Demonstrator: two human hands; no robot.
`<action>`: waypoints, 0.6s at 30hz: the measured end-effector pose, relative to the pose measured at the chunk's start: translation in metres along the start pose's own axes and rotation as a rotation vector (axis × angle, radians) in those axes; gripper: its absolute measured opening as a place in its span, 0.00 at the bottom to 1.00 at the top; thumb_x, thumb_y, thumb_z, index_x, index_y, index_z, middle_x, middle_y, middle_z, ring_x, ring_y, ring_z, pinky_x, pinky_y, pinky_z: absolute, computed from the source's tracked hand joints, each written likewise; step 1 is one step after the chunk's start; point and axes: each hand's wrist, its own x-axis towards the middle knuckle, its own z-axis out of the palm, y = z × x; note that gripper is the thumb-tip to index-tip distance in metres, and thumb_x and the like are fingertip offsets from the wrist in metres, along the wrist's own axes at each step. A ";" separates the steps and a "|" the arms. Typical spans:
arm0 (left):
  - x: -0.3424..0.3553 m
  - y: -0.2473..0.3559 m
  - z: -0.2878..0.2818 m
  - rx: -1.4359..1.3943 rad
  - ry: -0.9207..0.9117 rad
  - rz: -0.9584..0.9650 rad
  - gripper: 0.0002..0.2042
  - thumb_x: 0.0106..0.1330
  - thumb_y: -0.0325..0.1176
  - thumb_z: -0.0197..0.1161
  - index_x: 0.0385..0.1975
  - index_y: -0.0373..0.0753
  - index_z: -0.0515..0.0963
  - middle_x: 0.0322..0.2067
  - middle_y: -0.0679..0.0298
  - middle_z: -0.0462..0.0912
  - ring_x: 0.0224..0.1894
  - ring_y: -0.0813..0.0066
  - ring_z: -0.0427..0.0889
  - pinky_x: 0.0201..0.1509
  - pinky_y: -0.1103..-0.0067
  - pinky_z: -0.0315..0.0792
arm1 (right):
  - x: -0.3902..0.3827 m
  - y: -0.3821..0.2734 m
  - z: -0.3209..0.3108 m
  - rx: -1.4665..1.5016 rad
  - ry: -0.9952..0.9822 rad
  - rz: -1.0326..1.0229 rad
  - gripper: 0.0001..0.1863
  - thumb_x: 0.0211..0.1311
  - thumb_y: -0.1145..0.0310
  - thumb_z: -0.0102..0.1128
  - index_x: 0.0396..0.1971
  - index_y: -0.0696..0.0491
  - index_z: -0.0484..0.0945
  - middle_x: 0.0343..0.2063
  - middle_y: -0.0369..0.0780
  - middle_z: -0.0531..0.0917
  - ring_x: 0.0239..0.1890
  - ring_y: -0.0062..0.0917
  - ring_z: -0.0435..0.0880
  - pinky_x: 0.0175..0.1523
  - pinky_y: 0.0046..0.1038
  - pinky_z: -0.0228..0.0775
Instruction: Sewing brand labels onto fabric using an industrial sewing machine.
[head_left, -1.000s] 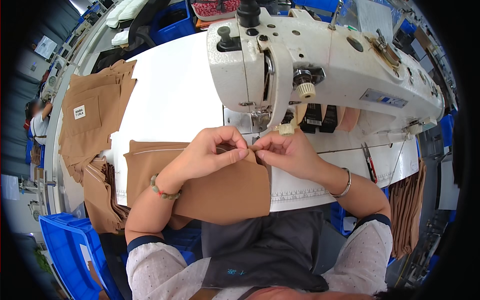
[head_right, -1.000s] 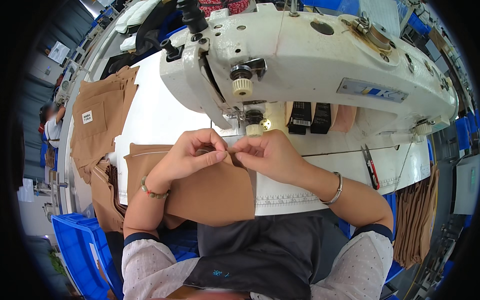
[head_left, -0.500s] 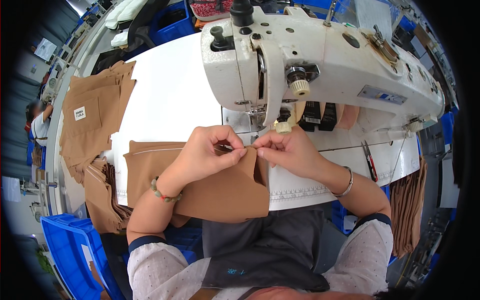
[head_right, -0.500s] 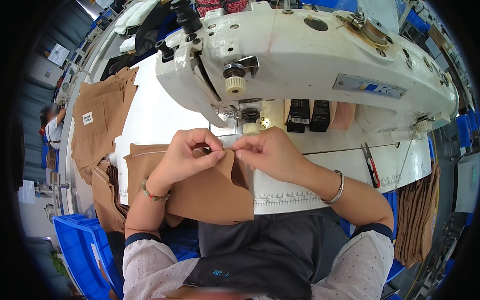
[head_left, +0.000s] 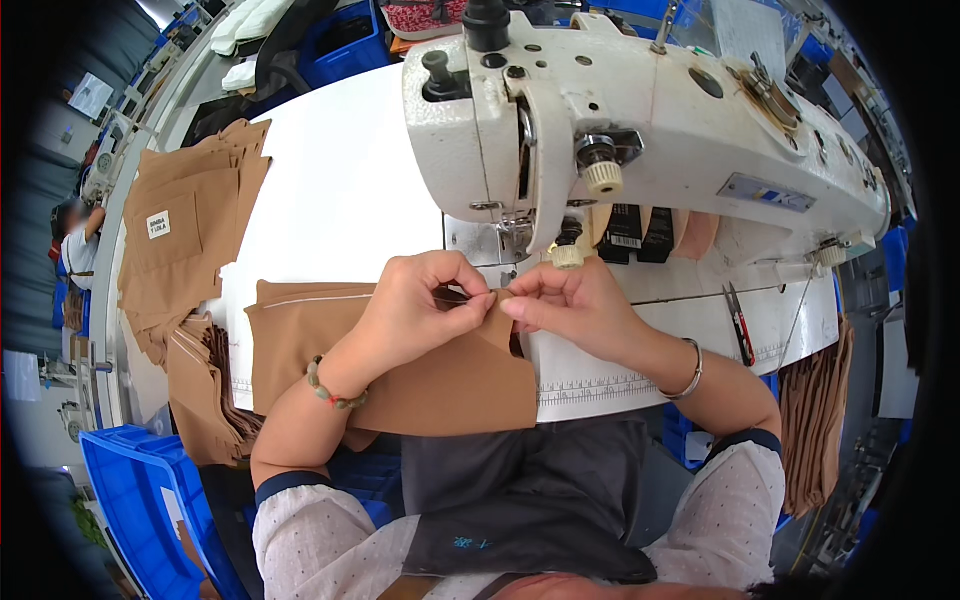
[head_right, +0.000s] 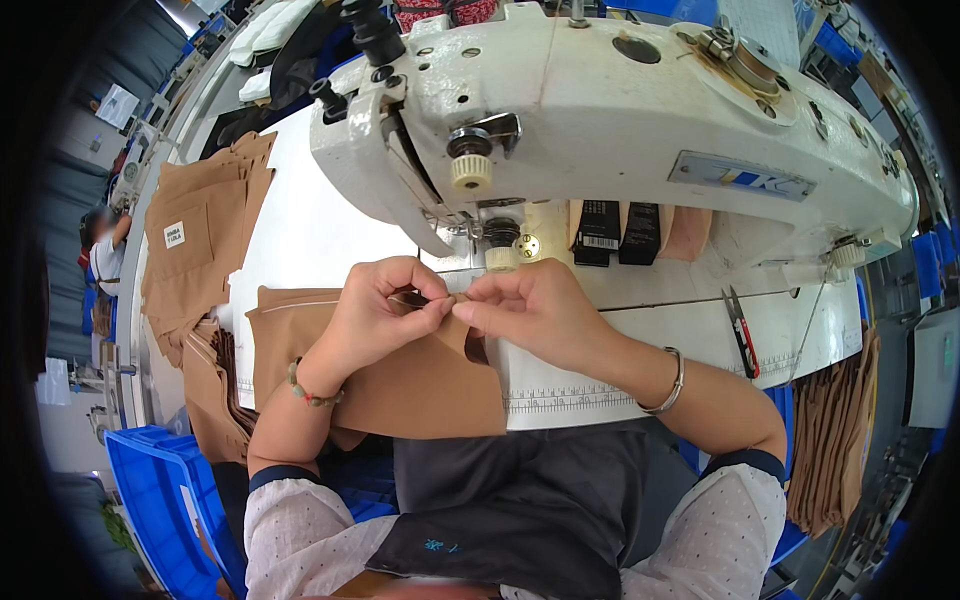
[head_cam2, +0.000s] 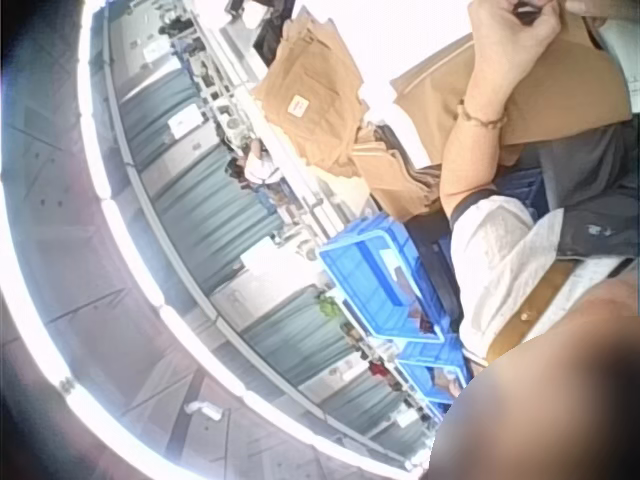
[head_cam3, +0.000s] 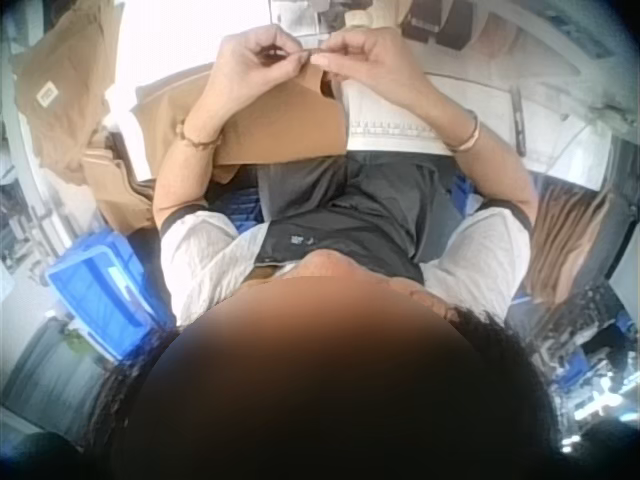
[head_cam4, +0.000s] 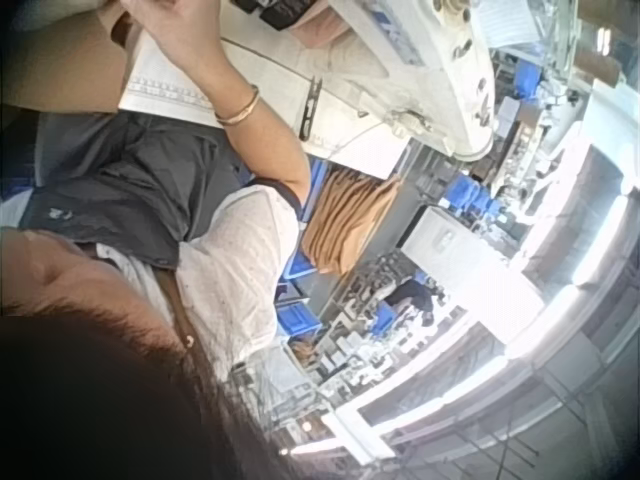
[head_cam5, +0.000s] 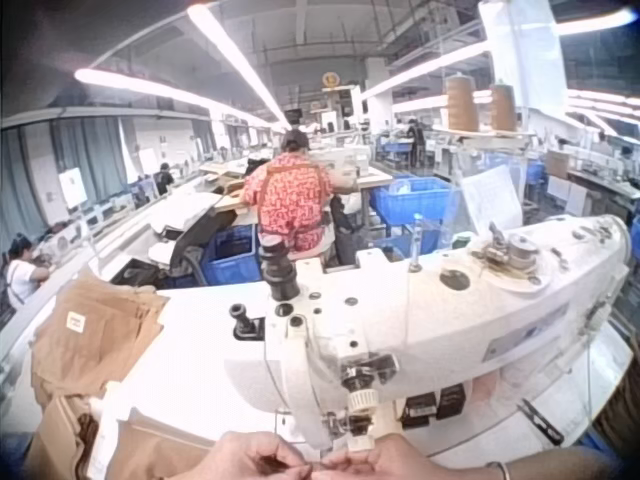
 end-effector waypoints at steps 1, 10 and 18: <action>0.000 0.000 0.000 0.021 0.005 0.018 0.04 0.61 0.23 0.70 0.28 0.33 0.81 0.29 0.68 0.85 0.32 0.87 0.80 0.36 0.86 0.74 | 0.000 0.000 0.001 -0.017 -0.011 -0.024 0.09 0.67 0.74 0.65 0.42 0.63 0.84 0.33 0.37 0.87 0.36 0.17 0.86 0.42 0.20 0.80; 0.000 0.001 0.001 -0.031 -0.009 -0.013 0.03 0.63 0.24 0.68 0.30 0.32 0.81 0.32 0.67 0.84 0.34 0.87 0.80 0.36 0.86 0.75 | 0.001 0.005 0.003 -0.006 0.018 -0.036 0.07 0.67 0.75 0.64 0.38 0.64 0.84 0.32 0.36 0.86 0.34 0.16 0.85 0.42 0.21 0.80; 0.001 -0.001 -0.002 -0.037 -0.079 0.022 0.06 0.67 0.29 0.69 0.36 0.32 0.83 0.32 0.68 0.83 0.36 0.87 0.78 0.39 0.86 0.74 | -0.001 0.001 0.003 0.009 -0.010 -0.031 0.07 0.68 0.75 0.63 0.38 0.64 0.83 0.31 0.35 0.85 0.34 0.16 0.84 0.42 0.20 0.80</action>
